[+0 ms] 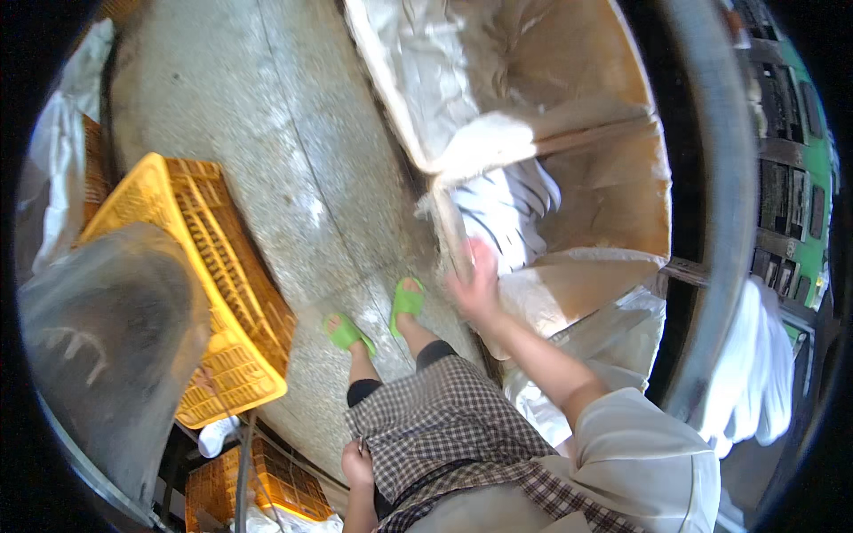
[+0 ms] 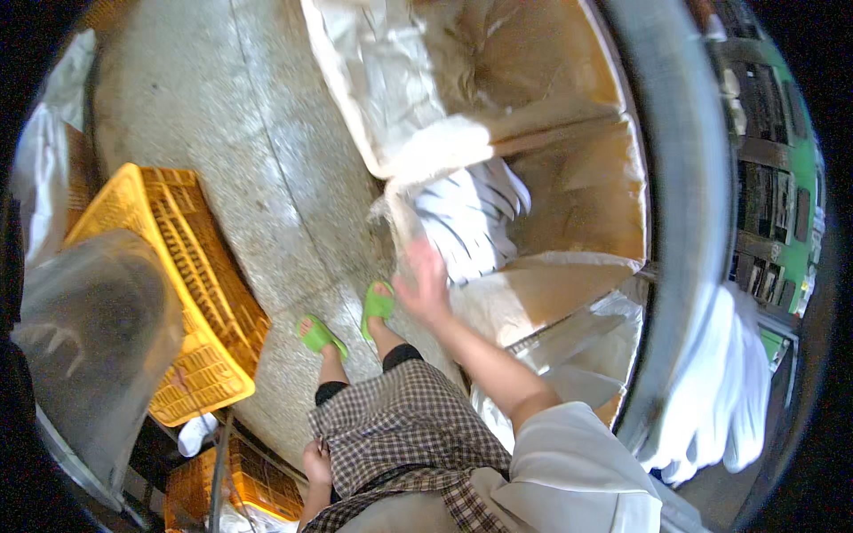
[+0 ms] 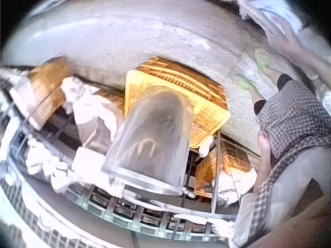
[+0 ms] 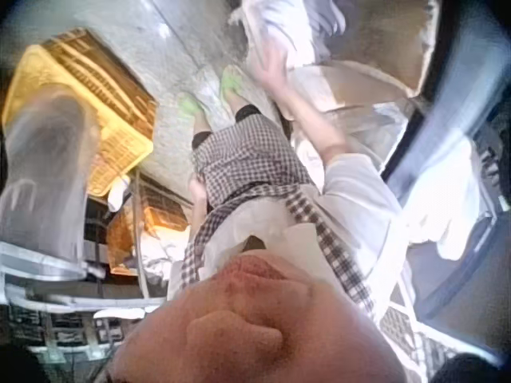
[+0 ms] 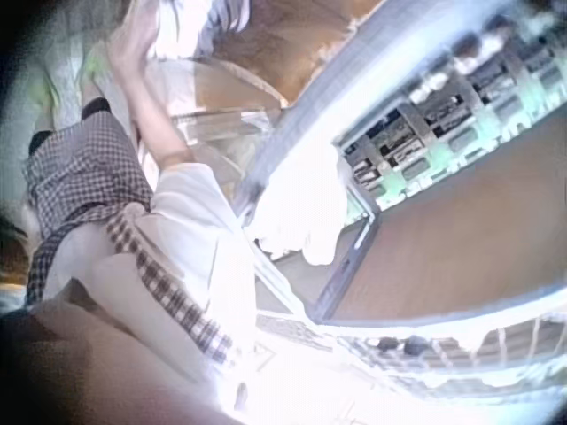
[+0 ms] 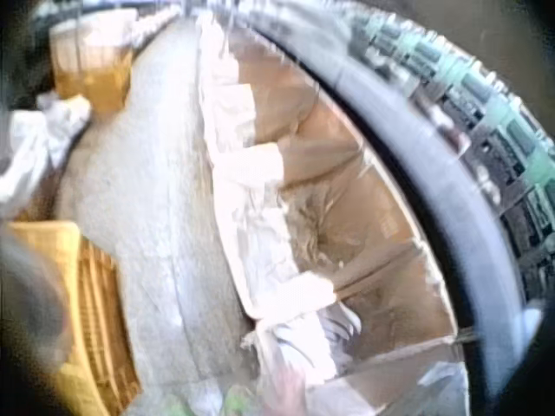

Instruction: The person unpacks white slippers from a plastic bag, stacks them, and places them into fabric bins on a shelf. They also handle a small paper and a wallet while moving around the storage area.

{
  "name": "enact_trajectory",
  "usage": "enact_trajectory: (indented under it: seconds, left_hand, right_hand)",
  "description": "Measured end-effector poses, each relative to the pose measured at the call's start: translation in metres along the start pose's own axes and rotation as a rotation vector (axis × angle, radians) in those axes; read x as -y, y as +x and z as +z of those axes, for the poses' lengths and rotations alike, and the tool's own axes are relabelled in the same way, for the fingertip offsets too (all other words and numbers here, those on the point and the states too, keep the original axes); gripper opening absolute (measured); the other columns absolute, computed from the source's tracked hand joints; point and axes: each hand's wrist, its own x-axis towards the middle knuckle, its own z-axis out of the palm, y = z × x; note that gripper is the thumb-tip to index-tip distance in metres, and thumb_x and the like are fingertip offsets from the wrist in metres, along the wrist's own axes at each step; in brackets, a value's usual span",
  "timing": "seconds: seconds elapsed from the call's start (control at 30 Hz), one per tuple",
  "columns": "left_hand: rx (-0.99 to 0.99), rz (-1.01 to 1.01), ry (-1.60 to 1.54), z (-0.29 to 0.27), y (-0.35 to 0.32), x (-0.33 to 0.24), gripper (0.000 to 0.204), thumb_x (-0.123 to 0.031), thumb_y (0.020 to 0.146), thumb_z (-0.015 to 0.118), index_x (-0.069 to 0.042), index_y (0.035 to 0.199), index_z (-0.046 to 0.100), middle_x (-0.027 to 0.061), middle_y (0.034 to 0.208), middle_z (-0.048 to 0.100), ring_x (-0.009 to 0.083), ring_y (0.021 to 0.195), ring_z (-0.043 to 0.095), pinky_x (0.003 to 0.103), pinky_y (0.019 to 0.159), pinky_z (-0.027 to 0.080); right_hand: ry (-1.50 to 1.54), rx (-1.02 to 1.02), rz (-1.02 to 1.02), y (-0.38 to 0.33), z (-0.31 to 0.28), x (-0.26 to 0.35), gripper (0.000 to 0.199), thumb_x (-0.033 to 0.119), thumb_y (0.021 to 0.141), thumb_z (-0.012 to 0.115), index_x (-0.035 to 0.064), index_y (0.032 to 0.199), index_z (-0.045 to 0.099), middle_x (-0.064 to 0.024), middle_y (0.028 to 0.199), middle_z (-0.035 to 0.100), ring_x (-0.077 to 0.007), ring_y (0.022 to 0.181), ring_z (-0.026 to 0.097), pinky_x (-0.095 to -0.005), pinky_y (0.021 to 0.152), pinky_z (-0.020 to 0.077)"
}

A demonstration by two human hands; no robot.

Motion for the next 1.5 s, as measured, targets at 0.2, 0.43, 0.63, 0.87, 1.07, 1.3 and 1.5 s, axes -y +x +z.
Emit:
enact_trajectory:
  seconds: [0.2,0.43,0.63,0.87,1.07,1.3,1.5]
  left_hand:
    - [-0.158,0.049,0.218,-0.093,-0.015,-0.065,0.018,-0.014,0.082,0.061,0.003,0.078,0.058,0.0267,0.073,0.056,0.0430,0.070,0.055,0.046,0.062,0.044]
    - [-0.115,0.353,0.317,-0.147,0.032,-0.149,0.048,-0.044,0.080,0.057,0.004,0.080,0.058,0.0254,0.078,0.060,0.0429,0.079,0.057,0.046,0.070,0.045]
    - [-0.169,0.476,0.439,-0.191,0.049,-0.259,0.049,-0.046,0.081,0.055,0.002,0.087,0.063,0.0226,0.085,0.063,0.0384,0.084,0.060,0.044,0.073,0.046]
    - [-0.162,0.323,0.624,-0.240,0.072,-0.363,0.047,-0.046,0.082,0.051,-0.003,0.094,0.064,0.0220,0.092,0.063,0.0372,0.089,0.060,0.045,0.076,0.047]
    - [-0.196,0.440,0.618,-0.269,0.112,-0.430,0.046,-0.047,0.081,0.051,-0.004,0.091,0.063,0.0205,0.093,0.064,0.0362,0.090,0.060,0.045,0.076,0.047]
    - [-0.063,0.565,0.645,-0.325,0.202,-0.511,0.058,-0.042,0.077,0.059,-0.009,0.123,0.047,0.0205,0.116,0.054,0.0359,0.106,0.053,0.043,0.089,0.044]
    - [-0.062,0.614,0.540,-0.411,0.266,-0.564,0.050,-0.042,0.080,0.056,-0.008,0.117,0.055,0.0206,0.109,0.059,0.0345,0.103,0.056,0.042,0.089,0.044]
  right_hand:
    - [-0.203,1.095,0.263,-0.128,-0.088,0.119,0.081,0.062,0.077,0.054,0.0218,0.141,0.027,-0.0252,0.146,0.012,-0.0458,0.133,0.013,-0.0556,0.104,0.0193]
    - [0.152,0.744,0.116,-0.173,-0.087,0.113,0.032,0.028,0.088,0.048,0.0004,0.103,0.056,-0.0210,0.105,0.054,-0.0374,0.095,0.054,-0.0450,0.081,0.0439]
    - [0.007,0.482,0.389,-0.052,-0.111,0.154,0.033,0.033,0.087,0.050,0.0008,0.083,0.057,-0.0193,0.078,0.060,-0.0386,0.076,0.058,-0.0482,0.068,0.0453]
    - [0.203,0.354,0.355,0.079,-0.129,0.190,0.050,0.045,0.090,0.046,0.0007,0.069,0.053,-0.0164,0.057,0.054,-0.0308,0.053,0.055,-0.0435,0.054,0.0426]
    - [0.196,0.430,0.444,0.153,-0.139,0.210,0.063,0.057,0.085,0.047,0.0020,0.055,0.053,-0.0119,0.048,0.052,-0.0256,0.047,0.054,-0.0383,0.049,0.0426]
    - [0.062,0.426,0.487,0.253,-0.129,0.222,0.043,0.042,0.077,0.053,0.0006,0.077,0.064,-0.0184,0.067,0.062,-0.0328,0.065,0.061,-0.0428,0.062,0.0466]
    - [-0.033,0.554,0.383,0.352,-0.108,0.267,0.036,0.037,0.073,0.059,0.0013,0.079,0.064,-0.0198,0.074,0.063,-0.0345,0.073,0.061,-0.0426,0.068,0.0477]
